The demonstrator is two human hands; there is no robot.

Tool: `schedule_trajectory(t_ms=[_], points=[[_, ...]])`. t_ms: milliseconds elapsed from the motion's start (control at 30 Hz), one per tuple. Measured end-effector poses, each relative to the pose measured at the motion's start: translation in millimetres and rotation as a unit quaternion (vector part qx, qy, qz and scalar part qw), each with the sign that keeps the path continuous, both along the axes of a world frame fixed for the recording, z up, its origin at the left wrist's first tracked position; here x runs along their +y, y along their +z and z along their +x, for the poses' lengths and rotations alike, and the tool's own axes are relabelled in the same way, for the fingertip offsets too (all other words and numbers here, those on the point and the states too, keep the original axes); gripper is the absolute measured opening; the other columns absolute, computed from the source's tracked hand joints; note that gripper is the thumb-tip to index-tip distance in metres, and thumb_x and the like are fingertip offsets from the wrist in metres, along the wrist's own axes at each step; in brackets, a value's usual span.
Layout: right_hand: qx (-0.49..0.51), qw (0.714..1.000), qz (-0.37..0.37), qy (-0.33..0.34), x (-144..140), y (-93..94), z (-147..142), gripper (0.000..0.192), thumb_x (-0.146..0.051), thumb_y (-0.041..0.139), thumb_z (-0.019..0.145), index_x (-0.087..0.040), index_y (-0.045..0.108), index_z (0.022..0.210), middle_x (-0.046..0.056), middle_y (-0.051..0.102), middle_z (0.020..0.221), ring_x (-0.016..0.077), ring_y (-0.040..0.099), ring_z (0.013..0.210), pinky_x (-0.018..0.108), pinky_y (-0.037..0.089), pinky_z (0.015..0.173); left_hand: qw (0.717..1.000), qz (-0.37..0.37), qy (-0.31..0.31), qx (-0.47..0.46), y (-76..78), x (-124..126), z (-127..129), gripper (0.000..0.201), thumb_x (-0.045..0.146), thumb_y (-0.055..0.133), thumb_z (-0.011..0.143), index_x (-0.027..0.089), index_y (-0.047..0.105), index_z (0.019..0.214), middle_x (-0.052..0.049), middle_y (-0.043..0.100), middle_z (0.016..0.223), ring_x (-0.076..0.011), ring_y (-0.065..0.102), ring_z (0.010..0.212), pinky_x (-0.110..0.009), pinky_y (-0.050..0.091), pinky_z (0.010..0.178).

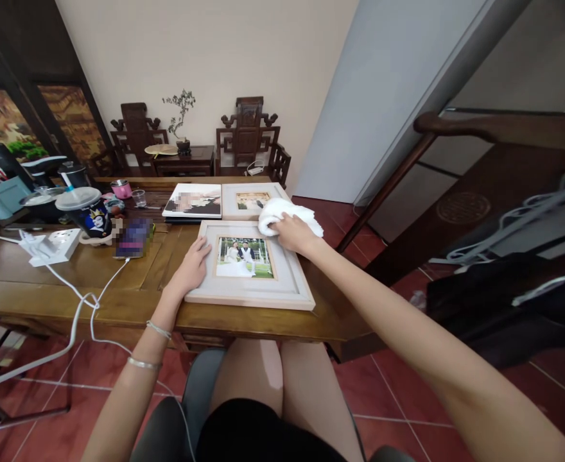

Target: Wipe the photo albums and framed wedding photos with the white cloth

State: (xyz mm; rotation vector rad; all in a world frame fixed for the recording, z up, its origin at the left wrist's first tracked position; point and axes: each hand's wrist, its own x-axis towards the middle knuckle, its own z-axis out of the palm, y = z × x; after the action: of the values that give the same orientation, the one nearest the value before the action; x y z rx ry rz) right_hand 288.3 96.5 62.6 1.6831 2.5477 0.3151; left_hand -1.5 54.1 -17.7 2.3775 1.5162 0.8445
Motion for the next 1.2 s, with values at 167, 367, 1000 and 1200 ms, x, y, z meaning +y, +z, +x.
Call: schedule_trajectory(t_ms=[167,367,1000,1200], points=[[-0.026,0.998,-0.037,0.054,-36.1,8.2,-1.3,0.044,0.004,0.037,0.08,-0.009,0.073,0.102,0.02,0.069,0.105,0.029,0.055,0.108,0.035,0.039,0.088,1.0,0.001,0.003,-0.023,1.0,-1.3,1.9,0.05,0.012,0.04,0.085,0.011,0.061,0.13,-0.014,0.044,0.152,-0.0283,0.031,0.146,-0.049,0.025,0.121],[-0.02,0.975,-0.205,0.086,-109.4,42.3,11.6,0.047,0.003,0.043,0.072,-0.016,0.076,0.1,0.012,0.073,0.095,0.0235,0.064,0.087,0.031,0.043,0.074,1.0,0.008,0.003,-0.02,0.5,-1.2,3.0,0.049,0.012,0.04,0.084,0.013,0.061,0.129,-0.012,0.046,0.151,-0.0287,0.032,0.146,-0.05,0.026,0.121],[-0.053,0.992,-0.018,0.113,-43.7,-6.9,-19.9,0.051,0.004,0.043,0.077,-0.011,0.069,0.118,0.019,0.059,0.133,0.0297,0.049,0.128,0.048,0.029,0.11,0.999,0.016,0.009,-0.029,-3.7,1.4,1.7,0.052,0.011,0.04,0.083,0.014,0.062,0.13,-0.01,0.049,0.149,-0.0265,0.034,0.145,-0.049,0.028,0.121],[-0.05,0.973,-0.177,0.142,-111.5,35.0,-17.7,0.042,0.002,0.045,0.077,-0.013,0.074,0.103,0.016,0.071,0.101,0.0255,0.065,0.097,0.032,0.042,0.084,1.0,0.003,0.008,-0.022,0.6,-0.8,3.7,0.051,0.01,0.04,0.083,0.011,0.061,0.13,-0.014,0.045,0.151,-0.0284,0.032,0.146,-0.049,0.026,0.122]])
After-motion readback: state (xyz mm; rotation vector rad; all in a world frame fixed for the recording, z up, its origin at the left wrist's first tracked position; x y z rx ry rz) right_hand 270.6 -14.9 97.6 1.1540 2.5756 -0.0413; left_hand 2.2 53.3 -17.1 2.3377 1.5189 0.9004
